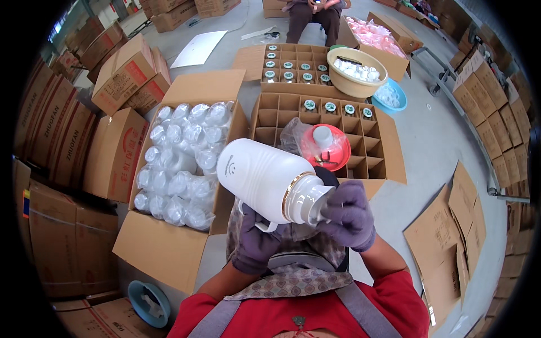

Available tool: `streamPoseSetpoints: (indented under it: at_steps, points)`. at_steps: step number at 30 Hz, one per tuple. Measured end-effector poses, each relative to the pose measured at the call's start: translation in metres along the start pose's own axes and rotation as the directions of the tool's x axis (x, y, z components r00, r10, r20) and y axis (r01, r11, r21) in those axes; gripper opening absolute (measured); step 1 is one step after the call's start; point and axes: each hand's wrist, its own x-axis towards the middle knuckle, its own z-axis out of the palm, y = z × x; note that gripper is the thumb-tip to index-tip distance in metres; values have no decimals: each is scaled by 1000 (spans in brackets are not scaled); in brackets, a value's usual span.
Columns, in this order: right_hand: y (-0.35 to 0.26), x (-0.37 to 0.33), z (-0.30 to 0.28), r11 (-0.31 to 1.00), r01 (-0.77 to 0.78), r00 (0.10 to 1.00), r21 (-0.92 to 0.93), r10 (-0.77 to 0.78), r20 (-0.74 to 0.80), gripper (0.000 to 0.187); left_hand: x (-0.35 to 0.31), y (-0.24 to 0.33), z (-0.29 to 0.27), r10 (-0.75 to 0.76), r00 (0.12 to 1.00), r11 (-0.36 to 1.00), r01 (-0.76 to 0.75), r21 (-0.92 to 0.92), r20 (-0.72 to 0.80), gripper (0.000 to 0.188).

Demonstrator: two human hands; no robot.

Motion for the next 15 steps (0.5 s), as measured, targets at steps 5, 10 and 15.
streamPoseSetpoints:
  at_steps: [5,10,15]
  points:
    - [2,-2,-17,965,211,976,-155,-199,94,42,-4,-7,6,-58,998,998,58,14,30,47]
    - [0,-2,-4,880,-212,958,425,274,-90,52,-6,-10,1,-98,988,995,93,44,116,48]
    - [26,-31,-3,678,-447,884,583,435,172,57,-3,-14,3,-76,995,983,64,174,63,49]
